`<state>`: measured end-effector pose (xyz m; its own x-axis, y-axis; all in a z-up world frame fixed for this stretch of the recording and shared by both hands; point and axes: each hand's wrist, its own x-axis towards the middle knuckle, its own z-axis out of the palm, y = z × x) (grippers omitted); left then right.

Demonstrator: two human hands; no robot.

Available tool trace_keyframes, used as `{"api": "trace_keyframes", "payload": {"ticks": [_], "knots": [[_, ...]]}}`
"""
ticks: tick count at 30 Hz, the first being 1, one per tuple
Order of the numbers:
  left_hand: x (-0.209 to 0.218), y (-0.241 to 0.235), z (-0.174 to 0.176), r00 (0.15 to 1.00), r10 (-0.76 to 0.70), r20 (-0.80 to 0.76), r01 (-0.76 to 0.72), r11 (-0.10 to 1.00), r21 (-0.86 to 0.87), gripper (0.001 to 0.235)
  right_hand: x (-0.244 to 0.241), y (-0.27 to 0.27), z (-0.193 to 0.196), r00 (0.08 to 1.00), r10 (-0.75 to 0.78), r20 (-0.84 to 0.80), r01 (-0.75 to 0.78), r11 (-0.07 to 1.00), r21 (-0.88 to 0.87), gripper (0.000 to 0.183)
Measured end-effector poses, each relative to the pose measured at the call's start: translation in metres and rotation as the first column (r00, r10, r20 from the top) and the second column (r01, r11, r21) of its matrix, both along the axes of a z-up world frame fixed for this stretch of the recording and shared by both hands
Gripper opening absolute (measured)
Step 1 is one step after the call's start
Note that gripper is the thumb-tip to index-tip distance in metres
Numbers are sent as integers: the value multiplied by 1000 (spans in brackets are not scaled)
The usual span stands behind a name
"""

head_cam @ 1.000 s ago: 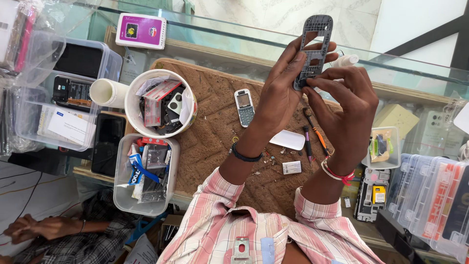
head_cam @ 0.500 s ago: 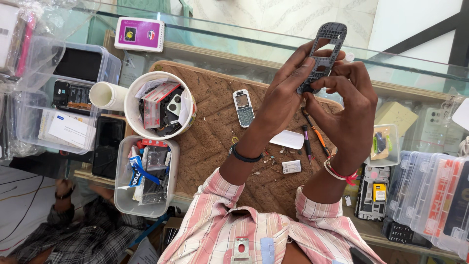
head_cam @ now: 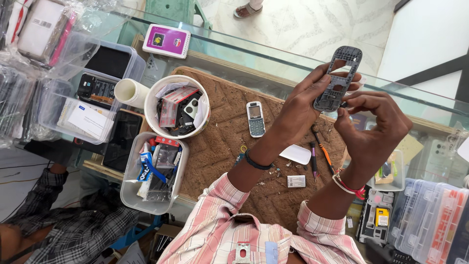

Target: The person disassembles a mobile phone, removes the battery, and uses tweezers and a screwdriver to manipulate small components on the motherboard. They handle the phone casing, battery, and circuit board, placing parts on the workbench.

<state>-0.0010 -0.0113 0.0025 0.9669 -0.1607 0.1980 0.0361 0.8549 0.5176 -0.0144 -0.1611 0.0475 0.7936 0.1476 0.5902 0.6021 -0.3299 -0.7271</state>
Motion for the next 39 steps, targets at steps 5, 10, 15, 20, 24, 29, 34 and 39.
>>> {"api": "trace_keyframes", "payload": {"ticks": [5, 10, 15, 20, 24, 29, 34, 39], "knots": [[0, 1, -1, 1000, 17, -21, -17, 1000, 10, 43, 1, -3, 0, 998, -55, 4, 55, 996, -66, 10], [3, -2, -3, 992, 90, -88, -81, 992, 101, 46, 1, -1, 5, 993, -106, -60, 109, 993, 50, 8], [7, 0, 0, 996, 74, -47, -68, 990, 122, 51, -1, -3, 9, 990, -126, -64, 127, 992, 15, 10], [3, 6, 3, 999, 18, -29, -17, 999, 48, 52, 0, -9, 10, 990, -125, 60, 132, 983, -127, 15], [-1, 13, 10, 1000, 8, 19, -9, 999, 51, 52, -3, -2, 17, 991, -104, 88, 120, 971, -205, 17], [-4, 18, 20, 999, 33, 22, -35, 996, 77, 51, -6, 15, 26, 991, -81, 111, 110, 952, -286, 19], [-9, 22, 24, 999, 39, 35, -41, 998, 41, 50, -13, 28, 29, 987, -60, 152, 113, 924, -366, 26], [-13, 23, 27, 997, 50, 51, -51, 999, 18, 51, -19, 31, 32, 986, -50, 157, 105, 926, -362, 24]]}}
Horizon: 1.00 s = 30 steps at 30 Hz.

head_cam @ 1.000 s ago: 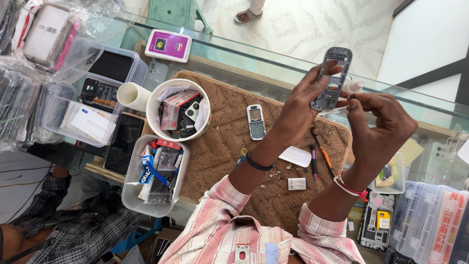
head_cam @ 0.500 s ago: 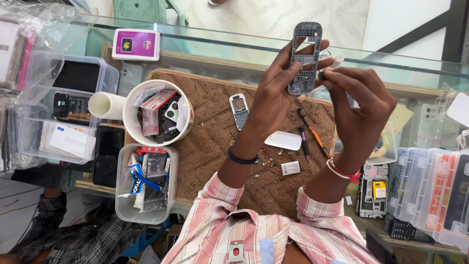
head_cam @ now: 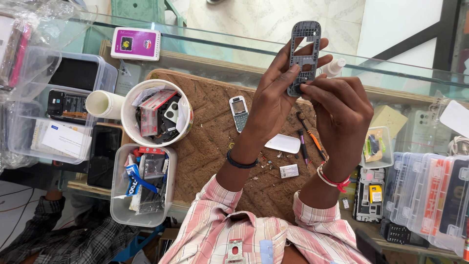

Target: The person disassembles a mobile phone, removes the battery, and uses tweezers and a screwdriver to manipulate small components on the motherboard. They handle the phone casing, battery, and circuit board, placing parts on the workbench.

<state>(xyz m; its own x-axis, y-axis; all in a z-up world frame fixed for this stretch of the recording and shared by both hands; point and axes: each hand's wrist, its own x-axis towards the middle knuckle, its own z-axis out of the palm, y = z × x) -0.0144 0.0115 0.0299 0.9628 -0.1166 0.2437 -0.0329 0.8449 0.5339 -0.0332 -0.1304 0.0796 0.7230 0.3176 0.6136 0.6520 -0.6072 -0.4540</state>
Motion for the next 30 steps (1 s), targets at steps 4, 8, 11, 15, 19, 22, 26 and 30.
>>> {"api": "trace_keyframes", "payload": {"ticks": [4, 8, 11, 15, 19, 22, 26, 30], "knots": [[-1, -1, 1, 1000, 4, 3, -4, 1000, -2, 49, -1, -1, -2, 1000, -11, 26, 12, 1000, -12, 25], [0, -4, 1, 1000, -8, 6, 8, 1000, -13, 49, 1, -2, -3, 999, -19, 38, 20, 999, -29, 26], [-1, -5, -1, 1000, -25, 13, 25, 999, -20, 51, 1, -5, -4, 999, -21, 28, 22, 999, -46, 26], [0, -7, -4, 998, -37, 58, 38, 999, -20, 47, 1, -9, -6, 999, -24, -28, 25, 999, 29, 25], [0, -8, -7, 996, -48, 72, 48, 999, -7, 47, -1, -11, -6, 1000, -7, -18, 7, 999, 36, 20], [-1, -9, -7, 996, -42, 79, 43, 999, -5, 47, -4, -10, -3, 999, -33, 12, 32, 999, 25, 18], [0, -12, -6, 996, -44, 78, 46, 999, -16, 48, -7, -6, 3, 998, -70, 0, 70, 996, 50, 18], [-1, -15, -3, 994, -50, 101, 54, 998, -33, 46, -10, -8, 6, 997, -83, 4, 83, 993, 81, 28]]}}
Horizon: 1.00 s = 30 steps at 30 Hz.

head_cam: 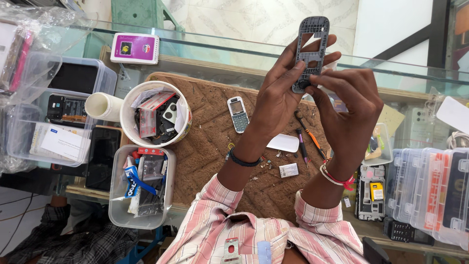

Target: The person disassembles a mobile phone, removes the battery, and uses tweezers and a screwdriver to manipulate small components on the motherboard. They handle the phone casing, battery, and circuit board, placing parts on the workbench.

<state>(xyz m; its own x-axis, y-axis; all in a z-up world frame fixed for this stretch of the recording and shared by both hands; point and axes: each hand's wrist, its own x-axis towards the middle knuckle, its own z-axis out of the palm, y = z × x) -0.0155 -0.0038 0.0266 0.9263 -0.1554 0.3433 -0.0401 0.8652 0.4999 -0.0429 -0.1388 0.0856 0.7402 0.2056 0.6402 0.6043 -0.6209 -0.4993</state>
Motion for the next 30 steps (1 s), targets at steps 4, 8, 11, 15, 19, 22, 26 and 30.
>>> {"api": "trace_keyframes", "payload": {"ticks": [4, 8, 11, 15, 19, 22, 26, 30], "knots": [[-4, -1, 3, 1000, -8, 16, 8, 1000, 8, 45, -3, -5, -3, 999, -44, -28, 43, 999, -24, 23], [-6, -3, 3, 999, -31, 36, 30, 999, 18, 45, -4, -14, -8, 998, -53, -40, 51, 998, -36, 23], [-4, -6, 1, 995, -52, 80, 51, 999, 4, 42, -4, -20, -9, 997, -31, -71, 31, 1000, 1, 24], [-2, -11, -4, 993, -52, 104, 57, 997, -46, 42, -3, -24, -12, 996, 14, -92, -9, 999, 47, 24], [-1, -12, -5, 992, -62, 110, 68, 996, -57, 42, 0, -26, -13, 995, 36, -89, -31, 998, 53, 22], [-2, -12, -5, 992, -58, 109, 61, 998, -24, 43, -1, -27, -12, 995, 32, -90, -28, 999, 38, 21], [-5, -12, -3, 992, -55, 113, 57, 998, -10, 43, -5, -25, -8, 994, 36, -103, -29, 997, 70, 24], [-5, -13, 0, 991, -60, 117, 60, 998, 5, 43, -6, -23, -4, 997, 46, -57, -42, 996, 77, 26]]}}
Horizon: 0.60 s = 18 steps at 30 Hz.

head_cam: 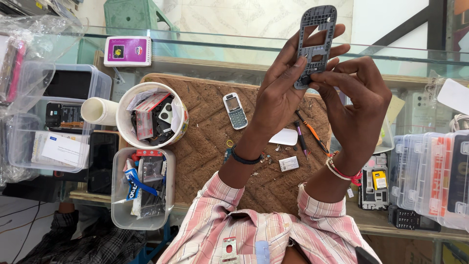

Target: The person disassembles a mobile phone, removes the battery, and uses tweezers and a screwdriver to manipulate small components on the motherboard. They handle the phone casing, battery, and circuit board, placing parts on the workbench.

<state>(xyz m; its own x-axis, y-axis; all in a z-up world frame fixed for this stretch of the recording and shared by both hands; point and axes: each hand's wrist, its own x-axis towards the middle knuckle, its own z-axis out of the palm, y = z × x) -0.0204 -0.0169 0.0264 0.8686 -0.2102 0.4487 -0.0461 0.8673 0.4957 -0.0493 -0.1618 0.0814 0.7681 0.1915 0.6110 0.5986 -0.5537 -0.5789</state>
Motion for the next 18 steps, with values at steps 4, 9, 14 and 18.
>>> {"api": "trace_keyframes", "payload": {"ticks": [4, 9, 14, 18], "knots": [[-1, 0, 1, 1000, 13, 17, -13, 1000, 27, 44, -2, -1, 1, 999, -32, -43, 31, 999, -22, 20], [-5, -2, -2, 1000, 9, 24, -10, 999, 36, 44, -2, 3, 7, 997, -46, -66, 48, 999, 24, 23], [-3, -7, -5, 998, 36, 44, -40, 996, 85, 43, 0, 13, 16, 921, 202, -334, -13, 872, 490, 34], [-3, -5, -9, 998, 50, 28, -53, 991, 119, 43, 3, 15, 14, 829, 281, -484, 131, 744, 656, 31]]}}
